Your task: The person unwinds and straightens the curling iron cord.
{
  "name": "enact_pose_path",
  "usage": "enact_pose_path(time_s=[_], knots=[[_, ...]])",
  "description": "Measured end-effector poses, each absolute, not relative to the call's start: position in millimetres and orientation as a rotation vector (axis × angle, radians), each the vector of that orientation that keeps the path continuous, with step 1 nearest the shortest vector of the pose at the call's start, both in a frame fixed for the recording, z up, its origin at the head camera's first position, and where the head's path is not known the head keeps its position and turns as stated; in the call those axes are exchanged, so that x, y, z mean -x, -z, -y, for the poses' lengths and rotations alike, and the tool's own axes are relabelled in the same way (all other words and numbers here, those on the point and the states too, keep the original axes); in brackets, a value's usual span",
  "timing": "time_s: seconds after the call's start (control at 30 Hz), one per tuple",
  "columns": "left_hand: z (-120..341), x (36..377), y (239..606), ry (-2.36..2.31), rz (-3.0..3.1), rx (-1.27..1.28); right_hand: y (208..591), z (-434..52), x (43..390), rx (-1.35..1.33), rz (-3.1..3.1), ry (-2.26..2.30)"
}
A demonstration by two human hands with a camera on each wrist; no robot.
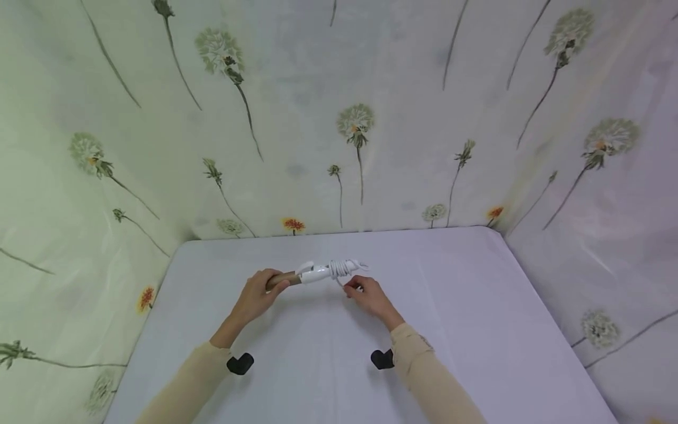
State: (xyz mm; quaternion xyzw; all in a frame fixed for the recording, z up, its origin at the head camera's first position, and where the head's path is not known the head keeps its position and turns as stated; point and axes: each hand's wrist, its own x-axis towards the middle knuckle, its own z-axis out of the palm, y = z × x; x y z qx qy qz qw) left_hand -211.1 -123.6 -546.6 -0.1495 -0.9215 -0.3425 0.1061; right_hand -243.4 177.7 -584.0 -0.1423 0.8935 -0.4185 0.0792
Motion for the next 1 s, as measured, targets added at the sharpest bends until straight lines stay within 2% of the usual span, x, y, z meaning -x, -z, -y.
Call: enact_pose_path(time_s=[0.23,0.47,0.8,1.0], knots=[[126,208,543,0.960,2.684,0.523,575,-188,249,0.384,-2.663,1.187],[129,214,536,0.984,2.695,0.554,562,-198,271,0.613,-2.838,1.143],[131,211,545,0.986,2.782,0.447,549,-195,281,0.753,-2.978,0.955],[133,206,550,0.939,2.778,0.473,549,-197,286,0.682,-2.989,0.866]])
